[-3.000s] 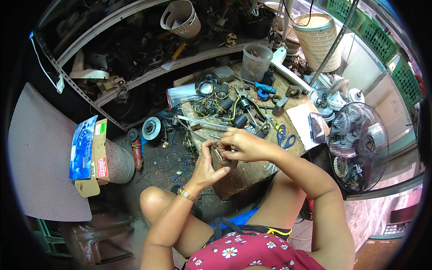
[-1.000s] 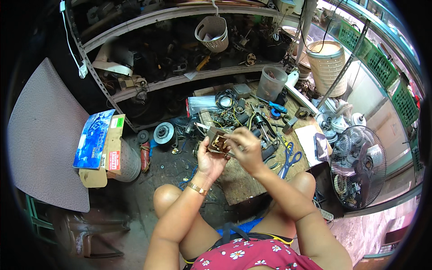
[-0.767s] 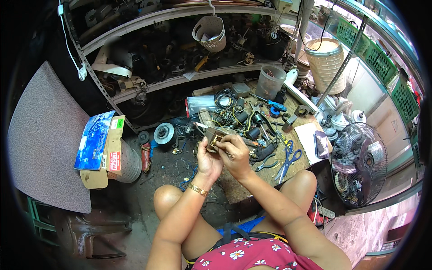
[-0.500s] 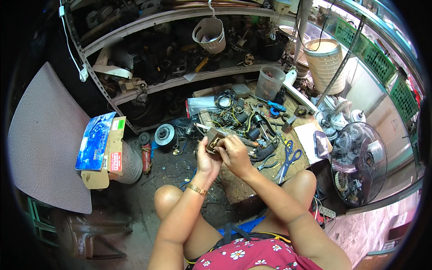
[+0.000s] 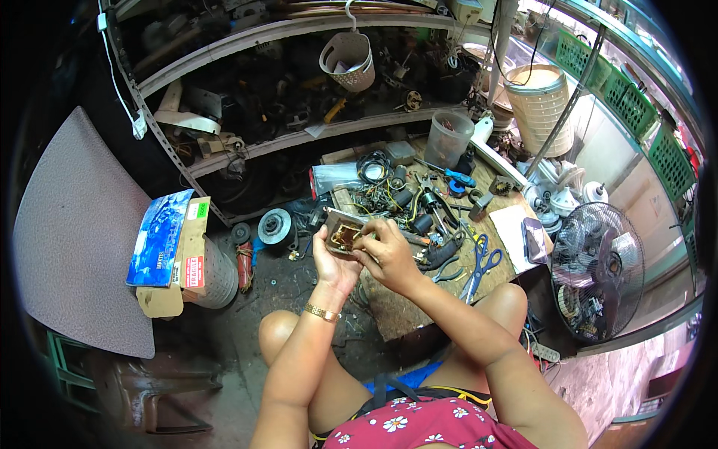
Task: The person works on an electrical component by hand, using a small wire and pliers to manipulate parts of the assembly on a cluttered workbench.
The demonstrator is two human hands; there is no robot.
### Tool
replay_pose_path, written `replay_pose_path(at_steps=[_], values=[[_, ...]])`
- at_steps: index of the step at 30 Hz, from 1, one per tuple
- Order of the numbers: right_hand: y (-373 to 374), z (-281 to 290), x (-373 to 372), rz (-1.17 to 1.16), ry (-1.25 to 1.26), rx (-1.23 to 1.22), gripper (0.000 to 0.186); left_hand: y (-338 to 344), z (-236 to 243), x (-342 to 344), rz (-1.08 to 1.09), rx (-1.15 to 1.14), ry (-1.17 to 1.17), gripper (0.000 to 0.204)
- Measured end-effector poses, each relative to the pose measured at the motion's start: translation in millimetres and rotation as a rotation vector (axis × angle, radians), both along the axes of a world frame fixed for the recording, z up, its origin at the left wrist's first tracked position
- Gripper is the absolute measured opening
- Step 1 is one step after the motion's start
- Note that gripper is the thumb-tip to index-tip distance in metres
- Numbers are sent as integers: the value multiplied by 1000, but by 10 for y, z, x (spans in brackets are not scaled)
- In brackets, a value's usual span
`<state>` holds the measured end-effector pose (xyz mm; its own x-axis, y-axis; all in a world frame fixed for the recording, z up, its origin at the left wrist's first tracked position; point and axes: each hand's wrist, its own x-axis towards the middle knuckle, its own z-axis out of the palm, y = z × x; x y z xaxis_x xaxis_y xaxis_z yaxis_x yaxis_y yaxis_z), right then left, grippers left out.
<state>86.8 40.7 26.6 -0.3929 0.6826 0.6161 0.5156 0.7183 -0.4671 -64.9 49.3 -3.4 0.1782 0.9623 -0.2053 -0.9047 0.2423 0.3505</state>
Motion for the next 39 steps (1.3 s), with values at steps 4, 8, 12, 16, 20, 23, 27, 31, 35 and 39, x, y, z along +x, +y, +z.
replay_pose_path(at_steps=[4, 8, 12, 16, 20, 23, 27, 31, 35, 39], values=[[-48, -321, 158, 280, 395, -401, 17, 28, -68, -106, -44, 46, -14, 55], [-111, -564, 292, 307, 690, -731, 31, -1, -63, 41, -5, 98, 144, 50], [-160, -358, 11, 61, 696, -969, 15, -101, -36, 113, 121, 175, 255, 52], [-138, -410, 29, 15, 661, -1000, 13, -91, -17, 161, 163, 213, 285, 52], [-85, -529, 25, 24, 671, -935, 13, -94, -51, 156, 140, 271, 248, 53], [-138, -394, -39, 34, 729, -974, 11, -160, -45, 110, 95, 278, 212, 55], [-157, -403, -111, 97, 898, -873, 15, -197, -19, 198, 61, 435, 382, 61], [-142, -444, 23, 156, 909, -905, 13, -203, -4, 188, 47, 465, 439, 66], [-24, -548, 256, 195, 607, -1032, 15, -226, 68, 220, 9, 477, 490, 73], [-33, -548, 170, 182, 717, -722, 22, -239, 90, 294, 29, 591, 716, 83]])
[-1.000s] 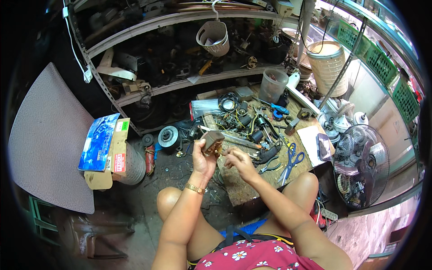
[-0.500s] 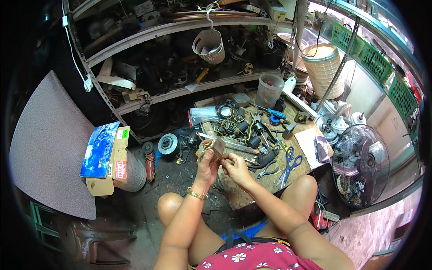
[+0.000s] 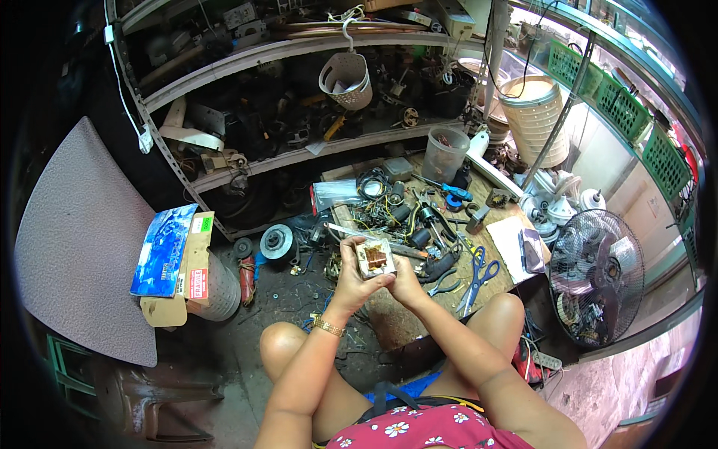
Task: The person works on an electrical component by hand, using a small wire and pliers to manipulate parts of the assembly on a cluttered workbench.
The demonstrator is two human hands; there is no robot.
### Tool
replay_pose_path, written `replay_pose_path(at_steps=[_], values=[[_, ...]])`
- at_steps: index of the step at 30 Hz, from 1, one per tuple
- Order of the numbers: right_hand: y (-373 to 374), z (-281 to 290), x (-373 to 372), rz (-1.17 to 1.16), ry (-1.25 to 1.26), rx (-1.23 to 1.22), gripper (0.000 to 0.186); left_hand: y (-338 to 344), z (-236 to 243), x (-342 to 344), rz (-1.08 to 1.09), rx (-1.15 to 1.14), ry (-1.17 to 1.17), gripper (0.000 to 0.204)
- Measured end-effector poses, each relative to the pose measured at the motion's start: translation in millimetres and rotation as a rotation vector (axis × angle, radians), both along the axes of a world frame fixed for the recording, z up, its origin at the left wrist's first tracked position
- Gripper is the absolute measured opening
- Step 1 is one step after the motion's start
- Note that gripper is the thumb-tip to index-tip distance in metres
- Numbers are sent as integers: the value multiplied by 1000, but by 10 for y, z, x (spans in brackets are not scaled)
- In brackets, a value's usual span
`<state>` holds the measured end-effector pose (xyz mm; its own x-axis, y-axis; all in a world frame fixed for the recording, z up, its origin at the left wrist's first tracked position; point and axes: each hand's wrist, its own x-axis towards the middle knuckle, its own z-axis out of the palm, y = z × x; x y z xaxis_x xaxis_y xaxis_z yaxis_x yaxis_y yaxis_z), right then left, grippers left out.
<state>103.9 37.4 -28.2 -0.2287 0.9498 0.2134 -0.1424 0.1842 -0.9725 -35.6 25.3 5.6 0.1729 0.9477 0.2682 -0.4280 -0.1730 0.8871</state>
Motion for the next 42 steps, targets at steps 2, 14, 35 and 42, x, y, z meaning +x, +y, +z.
replay_pose_path(at_steps=[2, 14, 35, 42], values=[[12, 49, 119, -17, -29, -40, 22, 8, -28, 1, 71, 130, 177, 86], [-110, 823, 419, 153, -49, -246, 24, 13, 32, -17, 556, 604, 1121, 79], [-60, 542, 417, 177, -145, -193, 28, 23, 130, -6, 514, 674, 1071, 77], [-176, 580, 227, 88, 263, 39, 29, 28, 16, -10, 375, 188, 702, 84]])
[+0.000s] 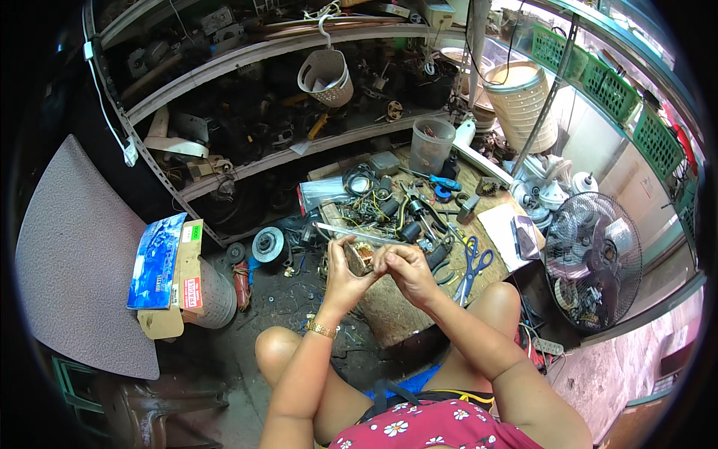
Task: The person works on an electrical component by hand, using a small wire and pliers to manipulate parts of the assembly on a cluttered workbench.
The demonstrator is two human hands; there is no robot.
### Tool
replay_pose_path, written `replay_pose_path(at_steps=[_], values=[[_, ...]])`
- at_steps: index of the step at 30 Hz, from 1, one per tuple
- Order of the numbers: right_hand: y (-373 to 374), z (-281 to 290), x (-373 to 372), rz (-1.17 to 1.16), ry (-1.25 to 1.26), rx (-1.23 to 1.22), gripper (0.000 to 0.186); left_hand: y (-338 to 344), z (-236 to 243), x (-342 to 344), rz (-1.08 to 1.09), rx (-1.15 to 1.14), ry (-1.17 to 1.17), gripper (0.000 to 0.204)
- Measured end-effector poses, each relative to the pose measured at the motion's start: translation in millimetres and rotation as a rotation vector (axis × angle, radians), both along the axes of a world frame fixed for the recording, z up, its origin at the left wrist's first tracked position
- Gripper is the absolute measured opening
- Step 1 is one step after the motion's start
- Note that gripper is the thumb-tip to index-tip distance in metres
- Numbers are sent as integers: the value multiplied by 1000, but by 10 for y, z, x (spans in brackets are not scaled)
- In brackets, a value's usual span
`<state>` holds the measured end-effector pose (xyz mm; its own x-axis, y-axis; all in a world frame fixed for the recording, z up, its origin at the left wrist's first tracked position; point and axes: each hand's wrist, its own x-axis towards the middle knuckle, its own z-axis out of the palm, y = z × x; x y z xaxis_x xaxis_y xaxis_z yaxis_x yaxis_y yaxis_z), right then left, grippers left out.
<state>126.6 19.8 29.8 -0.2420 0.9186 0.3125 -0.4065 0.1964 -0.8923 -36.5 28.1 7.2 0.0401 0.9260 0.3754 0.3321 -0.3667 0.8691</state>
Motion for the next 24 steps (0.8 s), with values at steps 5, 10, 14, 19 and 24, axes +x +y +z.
replay_pose_path(at_steps=[5, 10, 14, 19, 24], values=[[109, 183, 84, 99, 254, -234, 28, 25, -4, -32, 56, 126, 230, 83], [241, 368, -183, -52, 488, -403, 35, -38, 57, 77, 52, 191, 246, 79], [238, 392, -411, -173, 278, -298, 35, -68, 65, 62, 48, 201, 200, 72], [225, 150, -460, -163, 145, -119, 32, -35, 68, 23, 67, 191, 208, 73], [437, 401, -121, 89, -98, -51, 25, -32, 65, -55, 36, 120, 194, 77]])
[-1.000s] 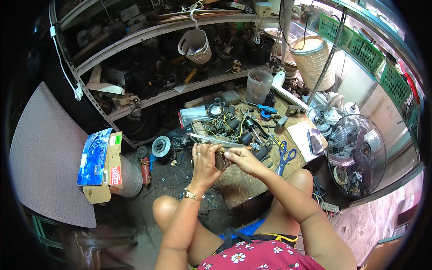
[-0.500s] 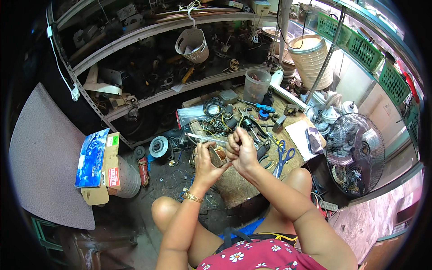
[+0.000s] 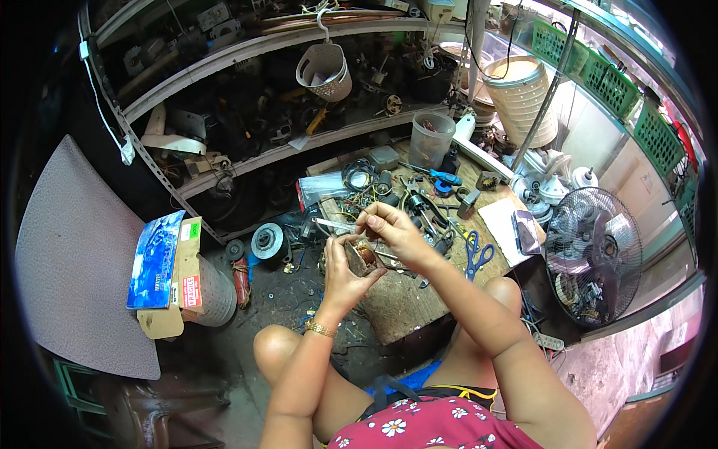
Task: The person works on an electrical component by hand, using a small wire and pliers to manipulate parts of the assembly on a cluttered workbench.
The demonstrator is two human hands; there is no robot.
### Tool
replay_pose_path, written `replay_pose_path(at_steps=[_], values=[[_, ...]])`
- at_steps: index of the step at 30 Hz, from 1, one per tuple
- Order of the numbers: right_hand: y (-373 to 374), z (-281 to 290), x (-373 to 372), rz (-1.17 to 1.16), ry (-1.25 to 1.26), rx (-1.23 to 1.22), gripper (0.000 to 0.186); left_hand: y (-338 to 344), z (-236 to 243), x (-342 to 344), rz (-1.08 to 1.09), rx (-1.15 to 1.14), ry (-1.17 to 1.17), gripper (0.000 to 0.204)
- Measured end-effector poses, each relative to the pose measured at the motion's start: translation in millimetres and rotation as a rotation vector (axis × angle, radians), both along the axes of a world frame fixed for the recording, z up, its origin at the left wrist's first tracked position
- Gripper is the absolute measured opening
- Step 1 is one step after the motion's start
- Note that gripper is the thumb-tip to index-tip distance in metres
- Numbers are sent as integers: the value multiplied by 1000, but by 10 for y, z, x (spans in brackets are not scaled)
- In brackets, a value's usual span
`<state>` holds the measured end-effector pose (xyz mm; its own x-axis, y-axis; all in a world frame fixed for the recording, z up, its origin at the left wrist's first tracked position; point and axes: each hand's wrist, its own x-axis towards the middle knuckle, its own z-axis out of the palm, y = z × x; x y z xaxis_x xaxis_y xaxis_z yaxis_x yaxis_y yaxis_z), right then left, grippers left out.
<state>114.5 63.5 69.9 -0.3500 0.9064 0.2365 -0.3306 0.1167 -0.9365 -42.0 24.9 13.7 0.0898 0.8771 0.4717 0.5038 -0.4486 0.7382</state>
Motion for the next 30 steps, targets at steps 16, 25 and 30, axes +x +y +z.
replay_pose_path(at_steps=[16, 25, 30], values=[[-71, -54, 159, -25, -133, 106, 8, -9, -296, 38, -288, -235, -313, 77], [-152, -216, 72, -125, -342, 321, 3, -39, -189, 67, -459, -407, -738, 68], [-35, -181, 136, -7, -761, 446, 15, -24, -175, 11, -490, -604, -899, 65]])
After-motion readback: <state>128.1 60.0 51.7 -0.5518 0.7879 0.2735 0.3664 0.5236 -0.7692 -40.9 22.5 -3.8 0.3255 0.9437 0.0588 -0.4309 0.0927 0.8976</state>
